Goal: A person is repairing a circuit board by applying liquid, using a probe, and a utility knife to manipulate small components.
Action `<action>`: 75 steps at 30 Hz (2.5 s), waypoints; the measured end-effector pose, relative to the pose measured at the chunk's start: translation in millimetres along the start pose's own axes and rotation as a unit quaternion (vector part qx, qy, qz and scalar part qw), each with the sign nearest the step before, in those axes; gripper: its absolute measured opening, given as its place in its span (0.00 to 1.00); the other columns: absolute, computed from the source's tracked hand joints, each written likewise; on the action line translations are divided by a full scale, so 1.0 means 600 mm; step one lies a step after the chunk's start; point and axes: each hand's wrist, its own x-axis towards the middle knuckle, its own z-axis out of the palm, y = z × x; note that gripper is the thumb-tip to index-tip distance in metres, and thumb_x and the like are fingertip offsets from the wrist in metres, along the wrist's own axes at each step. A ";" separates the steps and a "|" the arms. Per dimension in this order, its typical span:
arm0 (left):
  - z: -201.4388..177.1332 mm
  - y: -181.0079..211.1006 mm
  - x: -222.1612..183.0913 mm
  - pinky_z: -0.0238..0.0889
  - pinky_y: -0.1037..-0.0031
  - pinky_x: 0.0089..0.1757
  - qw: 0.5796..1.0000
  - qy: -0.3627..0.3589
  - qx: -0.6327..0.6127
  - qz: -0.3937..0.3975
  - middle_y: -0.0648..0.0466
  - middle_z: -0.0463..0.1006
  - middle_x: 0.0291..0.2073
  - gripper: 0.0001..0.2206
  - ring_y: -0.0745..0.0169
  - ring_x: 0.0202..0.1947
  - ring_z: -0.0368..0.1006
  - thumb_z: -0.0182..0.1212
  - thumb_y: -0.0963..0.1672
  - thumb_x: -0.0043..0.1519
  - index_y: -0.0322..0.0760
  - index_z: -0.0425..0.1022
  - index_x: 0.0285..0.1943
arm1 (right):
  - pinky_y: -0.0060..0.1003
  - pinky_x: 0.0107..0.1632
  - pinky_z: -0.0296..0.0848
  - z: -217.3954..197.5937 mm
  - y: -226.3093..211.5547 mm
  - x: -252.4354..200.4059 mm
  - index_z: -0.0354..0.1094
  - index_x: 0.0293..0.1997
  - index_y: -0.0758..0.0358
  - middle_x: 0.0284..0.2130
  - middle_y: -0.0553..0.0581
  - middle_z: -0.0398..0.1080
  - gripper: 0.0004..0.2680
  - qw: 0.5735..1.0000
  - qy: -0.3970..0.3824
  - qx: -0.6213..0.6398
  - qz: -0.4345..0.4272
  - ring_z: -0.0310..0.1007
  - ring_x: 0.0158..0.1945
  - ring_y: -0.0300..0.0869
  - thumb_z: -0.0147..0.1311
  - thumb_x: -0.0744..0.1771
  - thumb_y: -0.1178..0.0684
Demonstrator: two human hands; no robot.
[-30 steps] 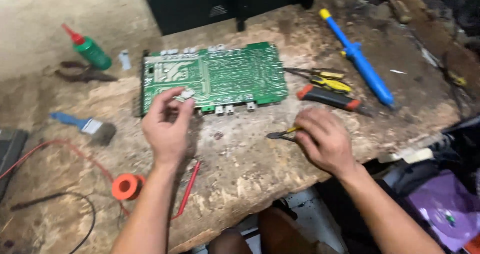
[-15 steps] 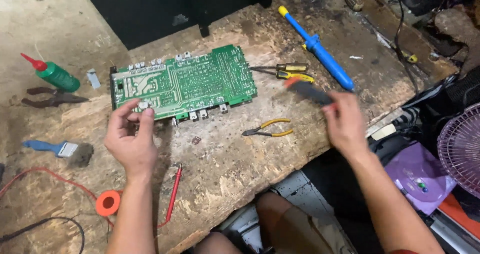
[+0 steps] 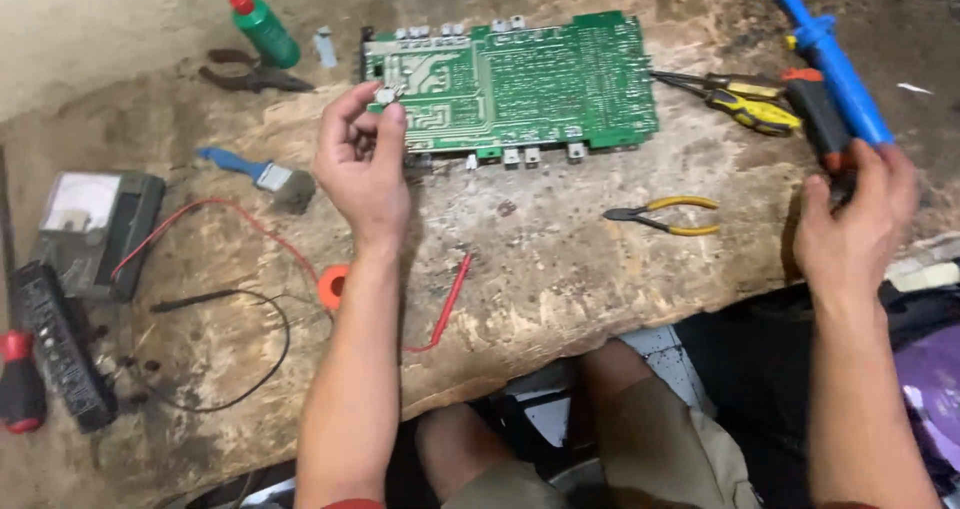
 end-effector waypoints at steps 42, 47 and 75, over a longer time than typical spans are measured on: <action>-0.170 -0.001 0.096 0.53 0.87 0.20 0.944 0.261 -0.155 -0.128 0.56 0.67 0.21 0.09 0.74 0.19 0.59 0.53 0.40 0.52 0.30 0.68 0.39 | 0.45 0.58 0.58 0.042 -0.084 -0.061 0.66 0.45 0.79 0.49 0.74 0.64 0.06 0.989 -0.094 0.081 -0.077 0.63 0.53 0.59 0.47 0.66 0.67; -0.174 -0.018 0.104 0.52 0.85 0.20 0.953 0.235 -0.161 -0.103 0.55 0.68 0.19 0.09 0.73 0.17 0.58 0.56 0.40 0.50 0.31 0.69 0.39 | 0.53 0.60 0.48 0.040 -0.186 -0.060 0.55 0.51 0.82 0.50 0.80 0.55 0.15 0.979 -0.127 0.117 -0.112 0.51 0.56 0.67 0.48 0.61 0.67; -0.170 -0.086 0.094 0.56 0.87 0.24 0.960 0.217 -0.083 -0.155 0.58 0.66 0.19 0.04 0.77 0.21 0.62 0.58 0.41 0.59 0.39 0.69 0.31 | 0.46 0.41 0.57 -0.008 -0.094 -0.024 0.64 0.41 0.59 0.37 0.58 0.61 0.10 0.987 -0.147 -0.049 0.051 0.59 0.41 0.51 0.45 0.61 0.48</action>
